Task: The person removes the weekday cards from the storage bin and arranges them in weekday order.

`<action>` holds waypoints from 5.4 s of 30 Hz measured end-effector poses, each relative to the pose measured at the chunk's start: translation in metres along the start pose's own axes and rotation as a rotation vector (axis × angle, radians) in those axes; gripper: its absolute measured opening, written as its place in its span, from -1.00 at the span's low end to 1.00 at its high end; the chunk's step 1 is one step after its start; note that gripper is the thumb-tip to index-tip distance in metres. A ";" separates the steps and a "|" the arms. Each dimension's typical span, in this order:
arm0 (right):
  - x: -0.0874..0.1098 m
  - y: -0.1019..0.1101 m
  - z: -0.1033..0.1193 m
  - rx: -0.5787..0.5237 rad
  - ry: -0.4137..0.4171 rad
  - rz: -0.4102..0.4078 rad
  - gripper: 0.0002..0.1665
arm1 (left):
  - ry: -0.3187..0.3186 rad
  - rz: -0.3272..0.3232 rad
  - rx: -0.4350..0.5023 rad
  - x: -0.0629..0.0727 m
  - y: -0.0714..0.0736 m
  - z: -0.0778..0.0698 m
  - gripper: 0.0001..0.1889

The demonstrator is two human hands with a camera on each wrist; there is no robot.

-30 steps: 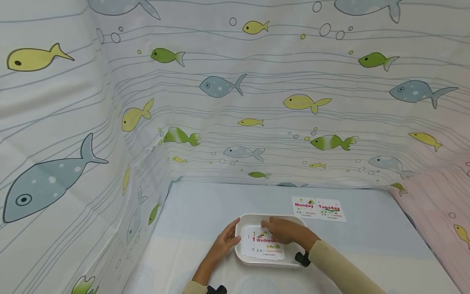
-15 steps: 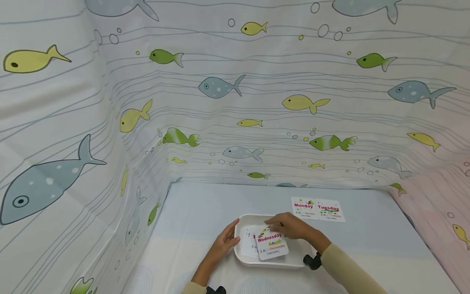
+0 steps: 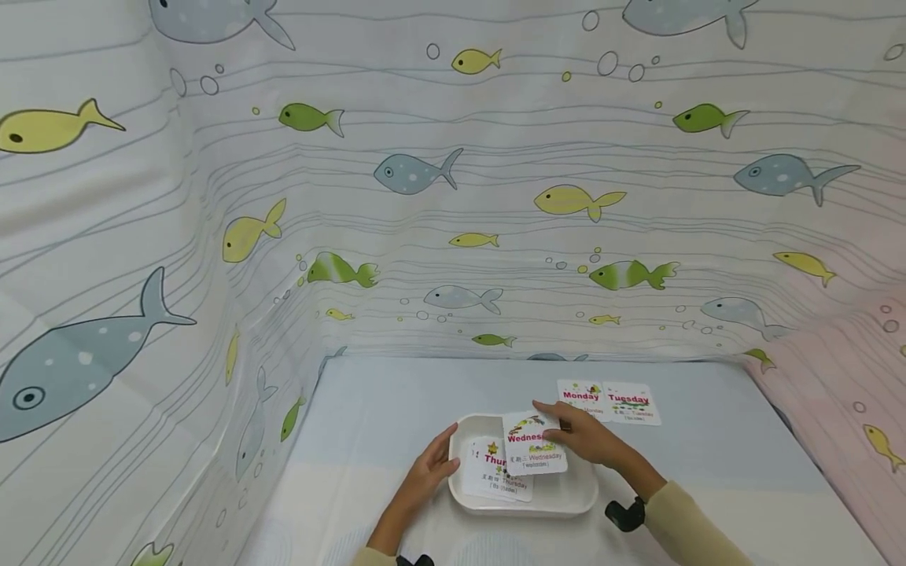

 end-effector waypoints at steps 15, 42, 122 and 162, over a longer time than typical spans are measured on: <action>0.023 0.010 -0.017 -0.362 -0.149 -0.196 -0.24 | -0.002 0.002 0.003 -0.001 -0.001 0.001 -0.34; 0.046 0.045 -0.053 -0.394 -0.245 -0.386 -0.28 | -0.025 0.011 0.000 -0.003 0.001 -0.002 -0.34; 0.078 0.152 -0.169 0.047 -0.731 -0.424 -0.35 | -0.033 -0.004 -0.041 -0.001 -0.001 0.003 -0.36; 0.072 0.127 -0.176 0.168 -0.856 -0.411 -0.38 | -0.016 -0.014 -0.030 0.000 0.000 0.002 -0.36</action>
Point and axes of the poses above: each hand's wrist, its own x-axis away from the middle knuckle, its own y-axis out of the back of the hand, z = x × y, the point moved 2 cm from there along -x, towards the middle knuckle, and after that the axes turned 7 degrees about z, right-handed, at the moved point
